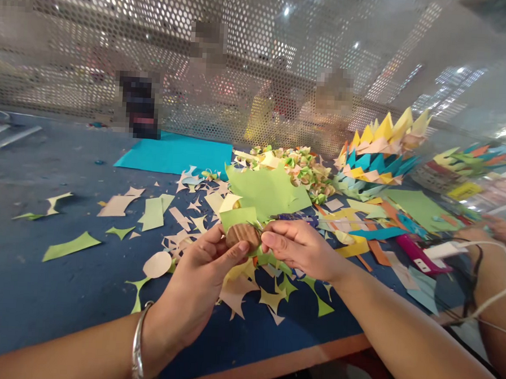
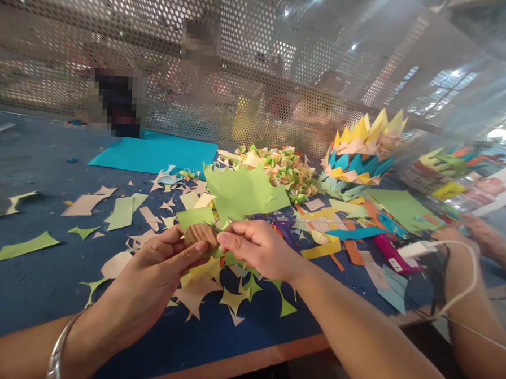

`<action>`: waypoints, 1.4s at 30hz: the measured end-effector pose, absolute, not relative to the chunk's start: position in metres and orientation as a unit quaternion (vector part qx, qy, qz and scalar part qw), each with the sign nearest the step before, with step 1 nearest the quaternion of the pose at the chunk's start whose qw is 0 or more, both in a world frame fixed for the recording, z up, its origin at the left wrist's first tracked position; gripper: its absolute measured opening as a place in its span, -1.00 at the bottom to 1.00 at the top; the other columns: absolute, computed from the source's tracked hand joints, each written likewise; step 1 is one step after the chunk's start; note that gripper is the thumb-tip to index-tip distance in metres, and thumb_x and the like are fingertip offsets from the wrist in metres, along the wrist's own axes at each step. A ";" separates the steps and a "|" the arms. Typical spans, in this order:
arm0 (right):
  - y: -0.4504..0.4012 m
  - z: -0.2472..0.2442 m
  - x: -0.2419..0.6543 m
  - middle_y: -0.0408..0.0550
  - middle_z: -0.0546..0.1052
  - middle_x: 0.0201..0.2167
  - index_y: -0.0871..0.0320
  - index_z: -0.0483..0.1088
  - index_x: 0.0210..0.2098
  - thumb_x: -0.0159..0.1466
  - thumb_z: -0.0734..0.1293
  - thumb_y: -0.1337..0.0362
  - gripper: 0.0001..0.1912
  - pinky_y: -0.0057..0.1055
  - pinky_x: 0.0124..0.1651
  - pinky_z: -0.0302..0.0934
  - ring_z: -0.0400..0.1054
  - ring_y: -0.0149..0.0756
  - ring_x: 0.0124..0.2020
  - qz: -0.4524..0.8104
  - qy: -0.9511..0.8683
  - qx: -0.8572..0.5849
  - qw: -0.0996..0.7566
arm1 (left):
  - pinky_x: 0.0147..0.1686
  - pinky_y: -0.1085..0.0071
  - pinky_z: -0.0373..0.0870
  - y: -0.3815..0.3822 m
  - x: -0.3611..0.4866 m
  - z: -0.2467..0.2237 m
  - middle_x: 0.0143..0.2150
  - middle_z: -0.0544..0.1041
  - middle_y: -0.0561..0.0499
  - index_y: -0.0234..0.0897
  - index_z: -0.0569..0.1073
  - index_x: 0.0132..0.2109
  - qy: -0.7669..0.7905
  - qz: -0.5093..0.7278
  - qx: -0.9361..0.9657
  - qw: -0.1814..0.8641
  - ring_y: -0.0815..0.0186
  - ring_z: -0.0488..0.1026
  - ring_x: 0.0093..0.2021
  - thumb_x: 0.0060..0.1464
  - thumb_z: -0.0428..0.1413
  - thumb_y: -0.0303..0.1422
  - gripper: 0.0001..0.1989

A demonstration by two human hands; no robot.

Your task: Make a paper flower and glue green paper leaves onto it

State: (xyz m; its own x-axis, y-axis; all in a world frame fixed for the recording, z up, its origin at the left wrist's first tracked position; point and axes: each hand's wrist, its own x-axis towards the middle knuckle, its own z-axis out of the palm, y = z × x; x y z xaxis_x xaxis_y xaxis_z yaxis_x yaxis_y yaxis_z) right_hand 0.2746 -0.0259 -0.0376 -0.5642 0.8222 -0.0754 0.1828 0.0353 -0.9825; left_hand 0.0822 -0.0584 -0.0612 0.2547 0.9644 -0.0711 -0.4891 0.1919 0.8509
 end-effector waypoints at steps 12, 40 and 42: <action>-0.026 -0.035 0.280 -0.37 0.07 -0.69 0.20 0.46 -0.34 0.42 0.32 0.09 -0.68 -0.50 -0.66 -0.22 -0.11 -0.57 -0.69 0.551 -0.695 -0.356 0.294 | -0.29 0.53 0.46 -0.057 0.076 -0.054 -0.29 0.67 -0.02 -0.28 0.65 -0.24 0.333 0.525 0.392 0.678 0.35 0.55 -0.30 0.05 0.36 -0.34 -0.86; -0.026 -0.030 0.279 -0.34 0.13 -0.69 0.18 0.37 -0.43 0.42 0.31 0.07 -0.62 -0.47 -0.64 -0.18 -0.06 -0.57 -0.69 0.504 -0.723 -0.367 0.296 | -0.21 0.48 0.44 -0.051 0.073 -0.053 -0.30 0.65 0.00 -0.26 0.62 -0.25 0.339 0.540 0.394 0.662 0.34 0.53 -0.27 -0.01 0.38 -0.40 -0.85; -0.026 -0.030 0.279 -0.35 0.12 -0.69 0.17 0.36 -0.43 0.42 0.31 0.07 -0.63 -0.47 -0.64 -0.19 -0.06 -0.57 -0.69 0.501 -0.725 -0.366 0.298 | -0.20 0.45 0.44 -0.052 0.073 -0.052 -0.29 0.66 -0.02 -0.26 0.62 -0.25 0.343 0.532 0.396 0.665 0.31 0.54 -0.26 -0.02 0.38 -0.40 -0.85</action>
